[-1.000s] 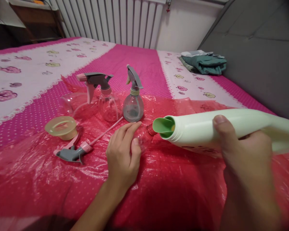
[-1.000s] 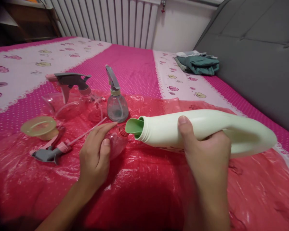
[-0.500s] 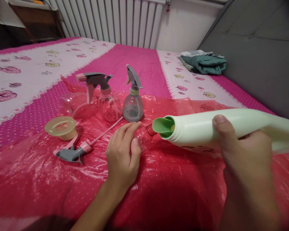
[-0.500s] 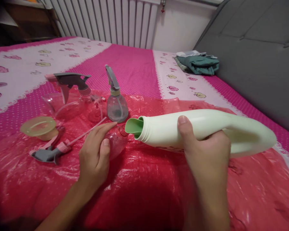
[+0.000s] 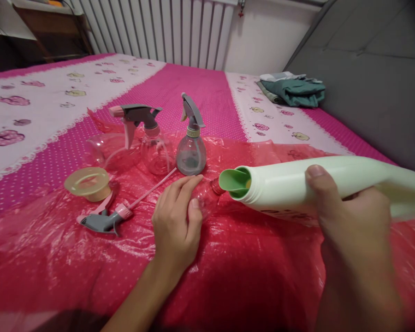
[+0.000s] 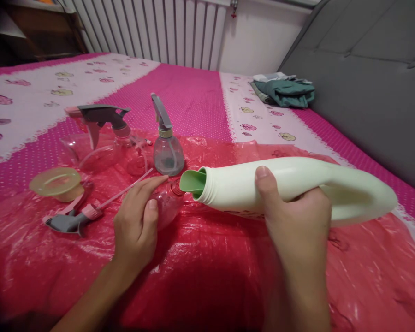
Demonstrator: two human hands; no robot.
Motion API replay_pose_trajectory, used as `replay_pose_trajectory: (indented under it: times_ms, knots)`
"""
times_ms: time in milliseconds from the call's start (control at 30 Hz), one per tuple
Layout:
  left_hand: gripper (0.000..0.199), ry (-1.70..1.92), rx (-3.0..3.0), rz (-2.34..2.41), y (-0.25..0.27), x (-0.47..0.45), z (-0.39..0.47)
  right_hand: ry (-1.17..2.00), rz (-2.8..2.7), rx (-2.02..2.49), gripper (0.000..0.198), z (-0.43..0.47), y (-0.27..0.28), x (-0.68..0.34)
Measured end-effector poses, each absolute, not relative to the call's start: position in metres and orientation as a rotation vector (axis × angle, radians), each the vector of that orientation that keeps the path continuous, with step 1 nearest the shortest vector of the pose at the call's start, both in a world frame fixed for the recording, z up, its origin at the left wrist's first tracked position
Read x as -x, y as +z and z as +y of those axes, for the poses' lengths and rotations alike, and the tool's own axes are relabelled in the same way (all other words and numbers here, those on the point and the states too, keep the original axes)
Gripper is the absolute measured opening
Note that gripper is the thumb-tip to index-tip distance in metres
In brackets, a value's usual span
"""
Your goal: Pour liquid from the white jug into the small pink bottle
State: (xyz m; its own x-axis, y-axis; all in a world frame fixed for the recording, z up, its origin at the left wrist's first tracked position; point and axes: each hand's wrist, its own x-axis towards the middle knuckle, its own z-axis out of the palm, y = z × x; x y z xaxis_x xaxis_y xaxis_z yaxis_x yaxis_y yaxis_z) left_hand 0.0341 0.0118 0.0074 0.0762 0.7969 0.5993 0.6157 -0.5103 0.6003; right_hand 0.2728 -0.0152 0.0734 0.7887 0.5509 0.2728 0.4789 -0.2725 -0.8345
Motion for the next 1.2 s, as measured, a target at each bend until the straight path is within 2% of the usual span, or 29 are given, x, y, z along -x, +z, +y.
replay_pose_trajectory:
  times_ms: [1200]
  knots:
    - [0.041,1.422,-2.154,1.438,0.0073,-0.0342,0.0115,0.102,-0.754,1.934,0.093,-0.0145,0.0714,-0.2742]
